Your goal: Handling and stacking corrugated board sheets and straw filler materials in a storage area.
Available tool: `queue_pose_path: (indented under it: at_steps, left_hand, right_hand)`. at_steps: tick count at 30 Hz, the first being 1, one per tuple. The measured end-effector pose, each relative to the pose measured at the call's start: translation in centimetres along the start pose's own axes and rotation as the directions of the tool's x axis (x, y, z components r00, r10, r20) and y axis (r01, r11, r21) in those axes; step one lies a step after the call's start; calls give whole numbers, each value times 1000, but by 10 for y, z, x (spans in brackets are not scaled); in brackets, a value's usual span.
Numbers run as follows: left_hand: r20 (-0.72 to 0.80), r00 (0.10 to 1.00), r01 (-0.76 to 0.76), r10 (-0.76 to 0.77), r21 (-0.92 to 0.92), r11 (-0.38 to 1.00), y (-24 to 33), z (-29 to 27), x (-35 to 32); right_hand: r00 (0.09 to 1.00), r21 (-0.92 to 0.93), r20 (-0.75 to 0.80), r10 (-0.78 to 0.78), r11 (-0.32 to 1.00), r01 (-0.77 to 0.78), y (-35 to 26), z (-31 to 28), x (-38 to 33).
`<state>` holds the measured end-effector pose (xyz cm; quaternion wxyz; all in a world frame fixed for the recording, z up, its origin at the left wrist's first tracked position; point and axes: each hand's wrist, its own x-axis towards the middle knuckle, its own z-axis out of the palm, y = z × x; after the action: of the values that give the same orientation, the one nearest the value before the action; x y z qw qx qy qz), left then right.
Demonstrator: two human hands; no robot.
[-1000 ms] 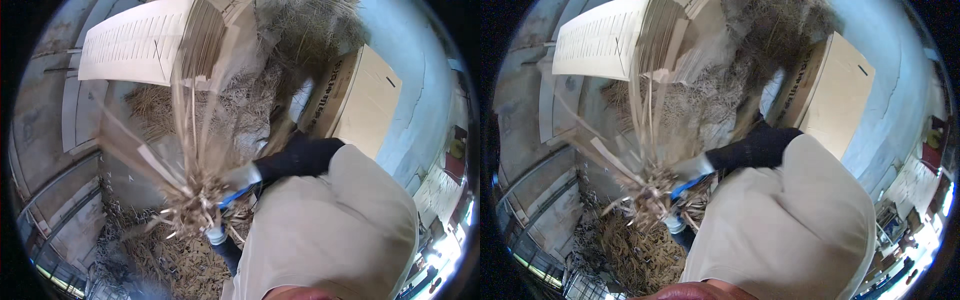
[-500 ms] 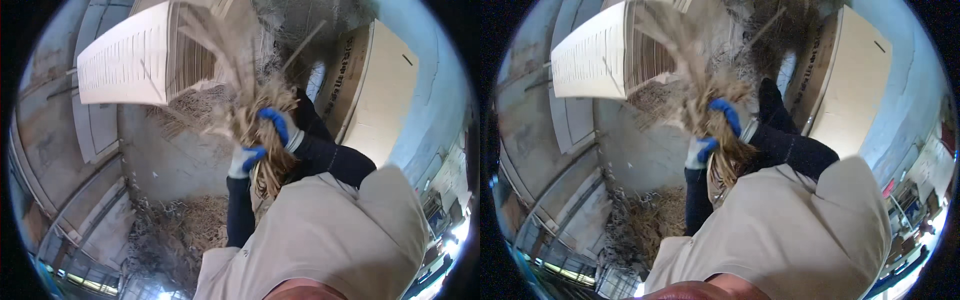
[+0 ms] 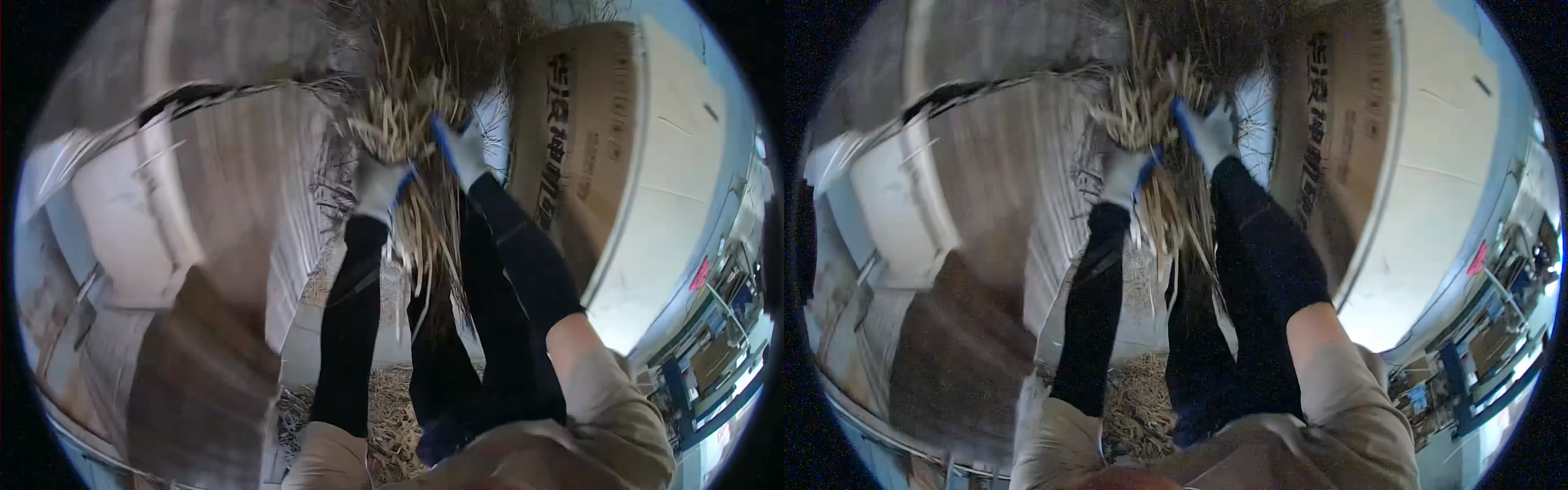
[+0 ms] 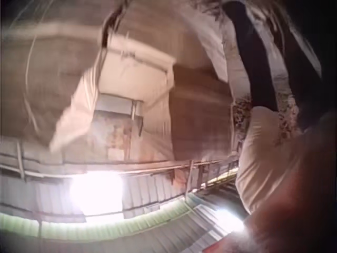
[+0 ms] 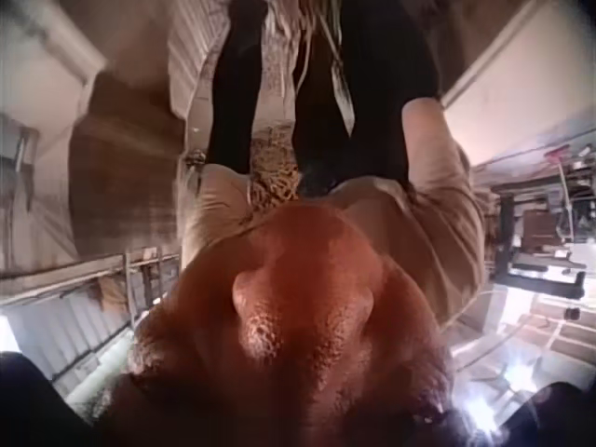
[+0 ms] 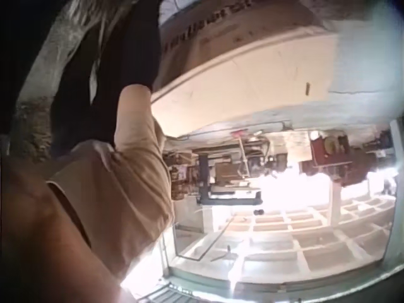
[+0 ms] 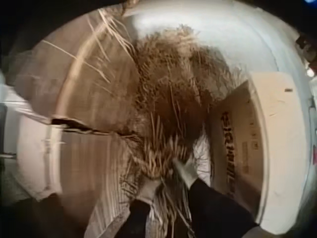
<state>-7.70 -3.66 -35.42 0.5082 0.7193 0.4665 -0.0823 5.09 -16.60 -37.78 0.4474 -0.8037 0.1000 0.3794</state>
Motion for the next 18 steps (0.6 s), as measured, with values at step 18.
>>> queue_pose_path:
  at_steps: [18]
  left_hand:
    - [570,810,-448,139,448,774,-186,155,398]
  right_hand:
    - [851,738,507,-135,579,-348,217,139,266]
